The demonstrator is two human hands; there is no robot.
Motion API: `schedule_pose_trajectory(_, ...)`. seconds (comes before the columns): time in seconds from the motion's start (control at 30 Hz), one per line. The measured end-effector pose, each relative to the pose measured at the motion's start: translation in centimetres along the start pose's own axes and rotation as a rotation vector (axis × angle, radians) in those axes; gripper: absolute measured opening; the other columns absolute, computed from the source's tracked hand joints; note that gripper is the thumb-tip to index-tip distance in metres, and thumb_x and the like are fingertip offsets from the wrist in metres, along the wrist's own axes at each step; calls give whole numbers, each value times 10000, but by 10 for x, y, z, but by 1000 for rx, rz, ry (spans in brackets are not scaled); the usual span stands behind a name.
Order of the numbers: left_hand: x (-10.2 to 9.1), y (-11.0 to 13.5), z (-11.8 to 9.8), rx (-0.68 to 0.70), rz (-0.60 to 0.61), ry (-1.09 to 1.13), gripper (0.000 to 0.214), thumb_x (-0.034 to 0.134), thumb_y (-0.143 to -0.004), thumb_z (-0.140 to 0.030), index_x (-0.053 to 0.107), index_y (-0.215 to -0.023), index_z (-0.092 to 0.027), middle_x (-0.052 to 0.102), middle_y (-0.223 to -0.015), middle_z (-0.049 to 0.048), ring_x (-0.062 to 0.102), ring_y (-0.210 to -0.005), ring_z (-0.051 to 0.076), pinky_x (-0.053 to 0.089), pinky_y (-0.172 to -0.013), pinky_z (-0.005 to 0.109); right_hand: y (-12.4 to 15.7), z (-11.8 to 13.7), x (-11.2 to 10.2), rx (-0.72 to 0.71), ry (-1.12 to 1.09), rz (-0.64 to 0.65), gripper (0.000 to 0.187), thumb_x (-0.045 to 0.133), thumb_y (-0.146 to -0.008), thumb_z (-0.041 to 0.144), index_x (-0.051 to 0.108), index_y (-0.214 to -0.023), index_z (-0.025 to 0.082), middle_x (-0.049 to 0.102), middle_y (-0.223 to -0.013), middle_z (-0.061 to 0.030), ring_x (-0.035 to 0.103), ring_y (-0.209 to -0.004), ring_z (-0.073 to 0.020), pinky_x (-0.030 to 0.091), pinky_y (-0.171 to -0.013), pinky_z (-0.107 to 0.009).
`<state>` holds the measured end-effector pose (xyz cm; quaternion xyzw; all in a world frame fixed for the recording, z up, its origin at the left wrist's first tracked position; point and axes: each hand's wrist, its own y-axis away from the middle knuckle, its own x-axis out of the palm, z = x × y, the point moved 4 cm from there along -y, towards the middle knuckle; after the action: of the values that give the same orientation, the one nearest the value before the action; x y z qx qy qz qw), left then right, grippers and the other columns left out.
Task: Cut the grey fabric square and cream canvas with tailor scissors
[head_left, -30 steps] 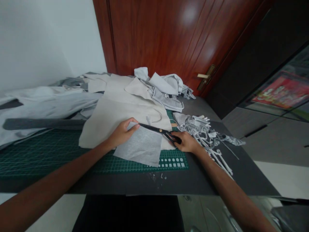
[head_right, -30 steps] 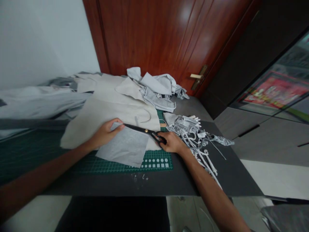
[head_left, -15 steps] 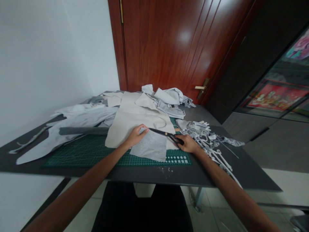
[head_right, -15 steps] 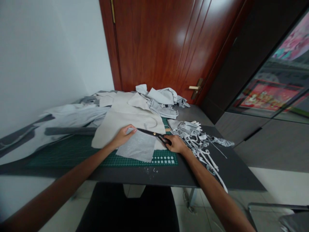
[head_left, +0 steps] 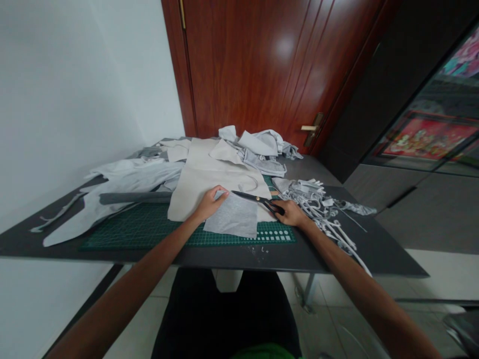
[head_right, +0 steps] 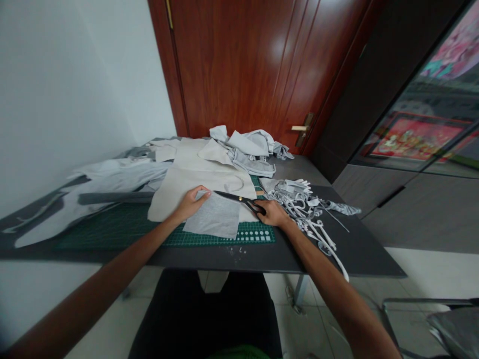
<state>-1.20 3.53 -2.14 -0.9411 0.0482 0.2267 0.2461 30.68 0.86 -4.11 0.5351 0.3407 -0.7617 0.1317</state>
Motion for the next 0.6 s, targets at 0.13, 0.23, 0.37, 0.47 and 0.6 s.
schedule_pose_trajectory(0.13, -2, -1, 2, 16, -33, -5, 259, 574, -903, -455, 639, -909, -204, 709, -890, 24, 657, -915, 225, 502, -894, 333, 1, 3, -1, -4, 33, -13, 352, 570, -796, 243, 706, -1110, 160, 783, -925, -99, 714, -775, -251, 527, -703, -313)
schedule_pose_trajectory(0.23, -2, -2, 3, 26, -49, -5, 260, 579, -899, -457, 645, -918, -206, 717, -917, 32, 658, -942, 229, 496, -927, 344, 3, 3, -1, 2, 59, -31, 370, 579, -797, 246, 703, -1135, 160, 787, -972, -108, 727, -832, -267, 544, -737, -328)
schedule_pose_trajectory(0.37, -2, -3, 7, 13, -79, -11, 262, 576, -898, -449, 649, -948, -203, 723, -954, 43, 657, -976, 232, 490, -957, 352, 4, 1, 1, 24, 72, -71, 410, 596, -790, 218, 686, -1185, 162, 781, -1073, -123, 729, -945, -283, 558, -814, -349)
schedule_pose_trajectory(0.47, -2, -4, 9, -8, -94, -16, 259, 569, -902, -433, 654, -974, -199, 732, -1000, 53, 656, -1016, 232, 481, -992, 359, 4, -2, 1, 43, 68, -106, 425, 604, -790, 191, 671, -1209, 167, 766, -1141, -130, 722, -999, -283, 559, -851, -354)
schedule_pose_trajectory(0.6, -2, -5, 10, -36, -74, -17, 247, 572, -901, -406, 671, -992, -199, 746, -1048, 58, 660, -1047, 234, 475, -1019, 376, 4, -6, 1, 78, 50, -157, 392, 608, -793, 162, 668, -1180, 169, 766, -1113, -129, 726, -964, -273, 557, -827, -338)
